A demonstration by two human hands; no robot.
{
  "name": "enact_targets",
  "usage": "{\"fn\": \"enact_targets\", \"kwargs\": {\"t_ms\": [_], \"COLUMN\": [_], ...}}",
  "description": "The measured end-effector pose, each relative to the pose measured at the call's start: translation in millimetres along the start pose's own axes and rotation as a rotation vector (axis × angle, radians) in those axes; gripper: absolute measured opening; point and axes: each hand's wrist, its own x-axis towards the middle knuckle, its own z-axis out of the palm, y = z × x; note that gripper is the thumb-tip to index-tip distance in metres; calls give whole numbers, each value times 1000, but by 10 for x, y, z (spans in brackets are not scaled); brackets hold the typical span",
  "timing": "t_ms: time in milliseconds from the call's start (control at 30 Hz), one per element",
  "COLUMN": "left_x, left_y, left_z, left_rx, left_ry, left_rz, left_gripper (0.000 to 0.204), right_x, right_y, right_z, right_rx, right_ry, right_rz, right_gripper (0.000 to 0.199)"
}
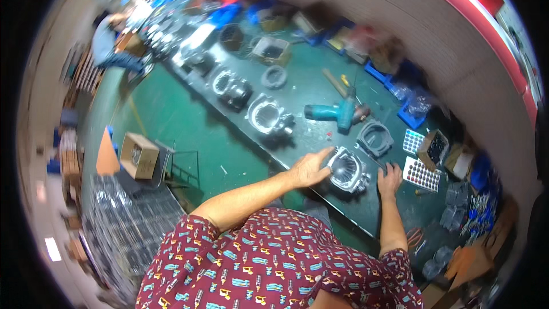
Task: The person assembles metal components on a workbench, using a power drill to fasten parts and handling various metal pieces and fasteners. They also open a cardboard box and retrieve additional components.
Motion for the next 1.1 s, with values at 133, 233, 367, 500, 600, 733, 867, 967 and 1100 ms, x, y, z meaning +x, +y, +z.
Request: {"fn": "enact_targets", "kwargs": {"t_ms": [133, 233, 367, 500, 600, 733, 867, 967, 1100], "left_x": [-619, -1242, -2336, -3381, -3997, -4431, -4467, -4338, -4431], "left_y": [-612, -1486, -2882, -3925, -4479, -4929, -5288, -5474, -5794], "left_z": [-355, -542, -680, -838, -1150, -1570, -1969, -2427, -3108], "left_rx": [-125, -133, 43, 39, -18, -174, -302, -356, -386], "left_ry": [160, 291, 210, 166, 333, 629, 707, 686, 707], "left_rz": [61, -155, -562, -847, -958, -1031, -933, -898, -900], "left_gripper": [50, 44, 42, 42, 43, 43, 47, 45, 43], "right_x": [115, 321, 492, 320, 168, 9, 25, 188, 518], "right_y": [-9, -286, -1428, -3475, -4621, -5909, -6935, -7604, -8613], "right_z": [-222, -651, -1126, -1196, -705, -235, 103, 486, 1018], "right_rx": [121, 397, 496, 901, 1157, 1159, 1100, 1045, 1043], "right_ry": [319, 531, 588, 326, 130, -437, -800, -885, -941], "right_rz": [98, 203, 102, 73, -58, -307, -329, -342, -461], "right_gripper": [35, 27, 25, 19, 14, 14, 16, 18, 21]}}
